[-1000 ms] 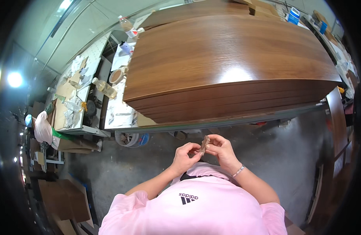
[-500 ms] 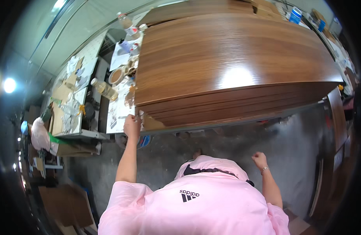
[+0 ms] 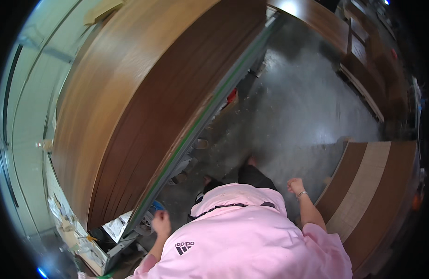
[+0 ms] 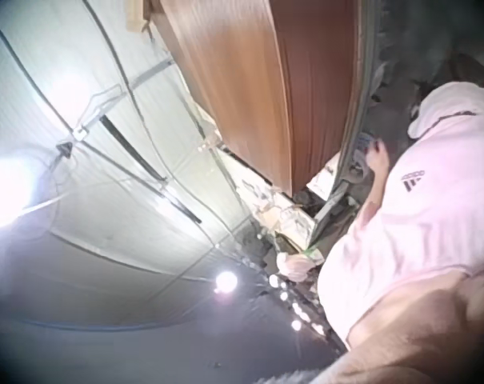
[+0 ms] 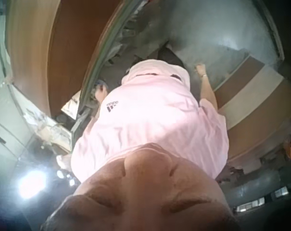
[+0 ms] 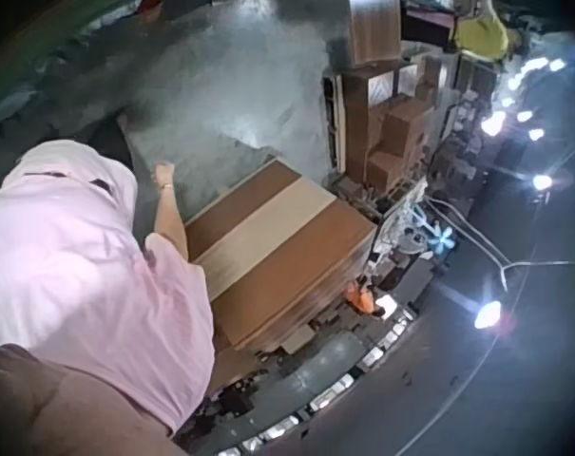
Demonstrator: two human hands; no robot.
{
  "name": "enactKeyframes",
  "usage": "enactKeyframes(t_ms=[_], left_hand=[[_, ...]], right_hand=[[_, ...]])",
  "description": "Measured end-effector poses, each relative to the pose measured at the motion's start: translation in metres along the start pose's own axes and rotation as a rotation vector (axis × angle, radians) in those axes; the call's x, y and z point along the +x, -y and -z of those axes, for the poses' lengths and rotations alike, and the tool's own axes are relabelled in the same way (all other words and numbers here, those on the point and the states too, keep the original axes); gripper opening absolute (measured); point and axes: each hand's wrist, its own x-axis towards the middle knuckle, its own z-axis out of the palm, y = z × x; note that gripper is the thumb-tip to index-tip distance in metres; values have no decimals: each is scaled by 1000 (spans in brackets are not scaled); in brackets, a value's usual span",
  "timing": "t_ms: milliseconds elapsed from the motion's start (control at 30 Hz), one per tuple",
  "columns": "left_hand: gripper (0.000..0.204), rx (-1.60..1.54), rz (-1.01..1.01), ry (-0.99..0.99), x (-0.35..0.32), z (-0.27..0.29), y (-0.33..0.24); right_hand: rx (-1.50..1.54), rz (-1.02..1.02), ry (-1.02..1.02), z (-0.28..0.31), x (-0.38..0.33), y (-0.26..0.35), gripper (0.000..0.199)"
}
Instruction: The person sands the surface and edges of a wooden panel, wipes it with a cloth, applies a liquid from a bottle, and polishes the wood with a fresh cloth.
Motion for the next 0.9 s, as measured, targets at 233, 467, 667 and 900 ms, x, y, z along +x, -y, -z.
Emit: enactKeyframes(t_ms=[233, 467, 667, 900], left_hand=[[21, -43, -361, 575, 90, -151, -175], [26, 103, -420, 595, 234, -345, -258], [49, 272, -538, 270, 344, -456, -305], [63, -199, -333, 410, 425, -526, -355]], right_hand=[[217, -101, -14, 3, 9, -27, 14], [485, -271, -79, -33, -31, -123, 15], [459, -690, -58, -98, -107, -220, 18], [112, -760, -42, -163, -137, -274, 26]])
